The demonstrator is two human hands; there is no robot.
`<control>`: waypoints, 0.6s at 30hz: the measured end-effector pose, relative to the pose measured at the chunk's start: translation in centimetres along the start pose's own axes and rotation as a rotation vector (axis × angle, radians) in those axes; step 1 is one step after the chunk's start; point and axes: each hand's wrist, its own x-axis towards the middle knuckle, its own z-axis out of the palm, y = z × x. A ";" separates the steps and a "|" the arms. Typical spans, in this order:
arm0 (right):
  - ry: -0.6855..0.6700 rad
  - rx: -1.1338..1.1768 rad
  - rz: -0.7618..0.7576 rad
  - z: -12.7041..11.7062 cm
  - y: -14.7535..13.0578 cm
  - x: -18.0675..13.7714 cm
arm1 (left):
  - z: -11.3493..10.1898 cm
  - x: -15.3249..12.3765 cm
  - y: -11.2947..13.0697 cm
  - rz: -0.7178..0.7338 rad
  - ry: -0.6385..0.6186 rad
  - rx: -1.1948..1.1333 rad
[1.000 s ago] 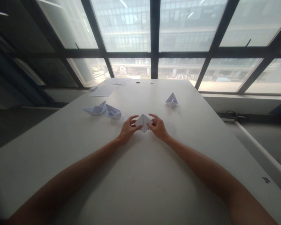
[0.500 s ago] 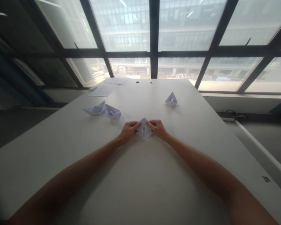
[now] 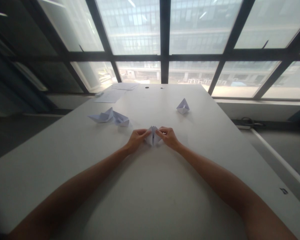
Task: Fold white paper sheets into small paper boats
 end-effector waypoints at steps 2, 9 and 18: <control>0.002 0.000 -0.015 0.1 -0.2 0.0 | 0.1 -0.1 0.0 0.008 0.037 0.004; 0.140 0.030 0.038 -0.3 -0.3 0.0 | -0.1 0.5 -0.6 -0.029 0.164 -0.221; 0.424 0.238 0.180 -1.0 2.0 1.1 | -2.0 2.0 -1.7 0.032 0.263 -0.565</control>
